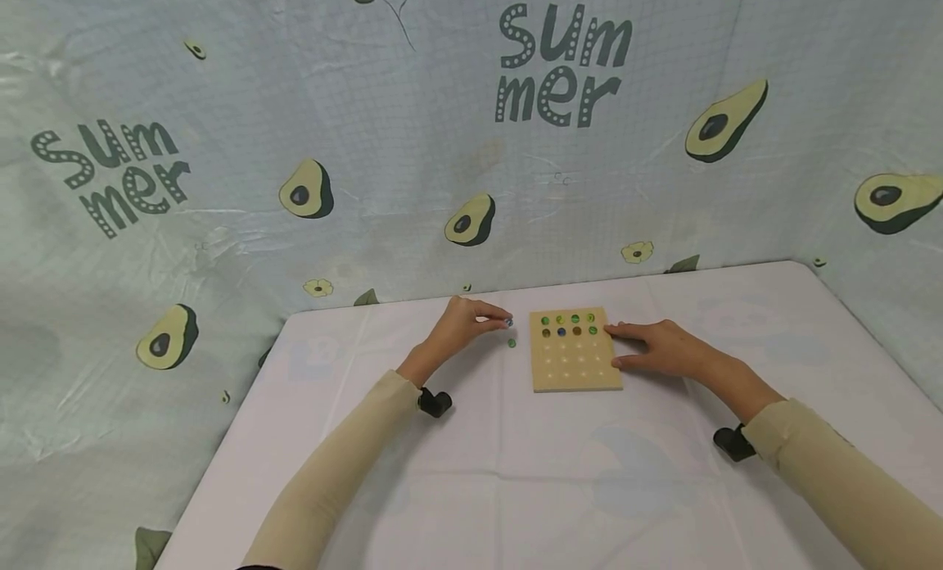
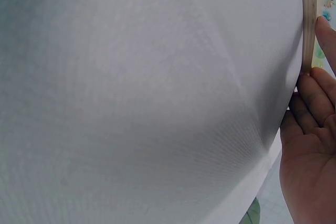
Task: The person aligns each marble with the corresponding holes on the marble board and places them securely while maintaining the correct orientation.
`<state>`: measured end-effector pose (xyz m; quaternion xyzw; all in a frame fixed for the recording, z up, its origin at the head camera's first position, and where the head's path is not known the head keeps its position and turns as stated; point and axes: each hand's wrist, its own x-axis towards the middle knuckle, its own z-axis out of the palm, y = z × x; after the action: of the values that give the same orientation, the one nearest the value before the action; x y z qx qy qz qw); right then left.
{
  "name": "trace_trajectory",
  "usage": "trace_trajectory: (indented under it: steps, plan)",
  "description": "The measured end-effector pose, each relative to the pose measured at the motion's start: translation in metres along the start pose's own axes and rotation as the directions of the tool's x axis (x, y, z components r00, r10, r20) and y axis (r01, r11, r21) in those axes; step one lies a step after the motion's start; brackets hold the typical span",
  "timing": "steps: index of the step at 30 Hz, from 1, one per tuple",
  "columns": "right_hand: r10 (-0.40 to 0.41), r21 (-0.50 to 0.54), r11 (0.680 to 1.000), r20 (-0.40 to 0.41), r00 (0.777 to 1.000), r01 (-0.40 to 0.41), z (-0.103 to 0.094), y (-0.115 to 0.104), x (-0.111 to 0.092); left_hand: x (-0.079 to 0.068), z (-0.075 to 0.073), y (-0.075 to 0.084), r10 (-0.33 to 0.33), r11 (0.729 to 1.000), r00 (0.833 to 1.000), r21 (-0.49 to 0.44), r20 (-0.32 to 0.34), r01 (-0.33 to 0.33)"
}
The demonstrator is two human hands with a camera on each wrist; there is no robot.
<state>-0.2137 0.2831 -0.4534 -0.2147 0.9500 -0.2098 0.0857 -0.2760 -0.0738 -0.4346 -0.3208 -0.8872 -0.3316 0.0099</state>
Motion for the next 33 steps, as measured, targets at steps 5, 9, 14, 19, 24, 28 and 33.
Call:
trace_trajectory:
  steps: [5,9,14,19,24,28,33]
  plan:
    - [-0.010,-0.002,1.000,-0.006,1.000,0.010,0.000,0.001,-0.001,-0.001,0.004,0.004,0.006,1.000,1.000,0.007,-0.008,-0.006]
    - [-0.018,-0.006,1.000,-0.010,1.000,0.018,0.000,0.002,0.000,-0.001,0.008,0.005,0.004,1.000,1.000,0.009,-0.018,-0.004]
    - [-0.017,-0.005,1.000,-0.007,1.000,0.017,0.001,0.002,0.000,0.000,0.013,0.008,0.009,1.000,1.000,0.000,-0.019,-0.009]
    - [-0.004,-0.003,1.000,0.000,1.000,0.004,0.002,0.001,0.000,0.001,0.015,0.012,0.008,1.000,1.000,0.000,-0.024,-0.008]
    - [-0.003,-0.008,1.000,0.002,1.000,0.003,0.002,0.000,0.001,-0.001,0.018,0.017,-0.030,1.000,0.999,-0.009,-0.019,0.030]
    - [-0.006,-0.011,1.000,0.000,1.000,0.006,0.002,-0.001,0.000,-0.002,0.021,0.019,-0.035,0.999,0.999,-0.009,-0.021,0.034]
    - [-0.008,-0.021,1.000,0.000,1.000,0.008,0.002,-0.001,0.000,-0.001,0.027,0.021,-0.042,0.999,0.999,-0.017,-0.025,0.042]
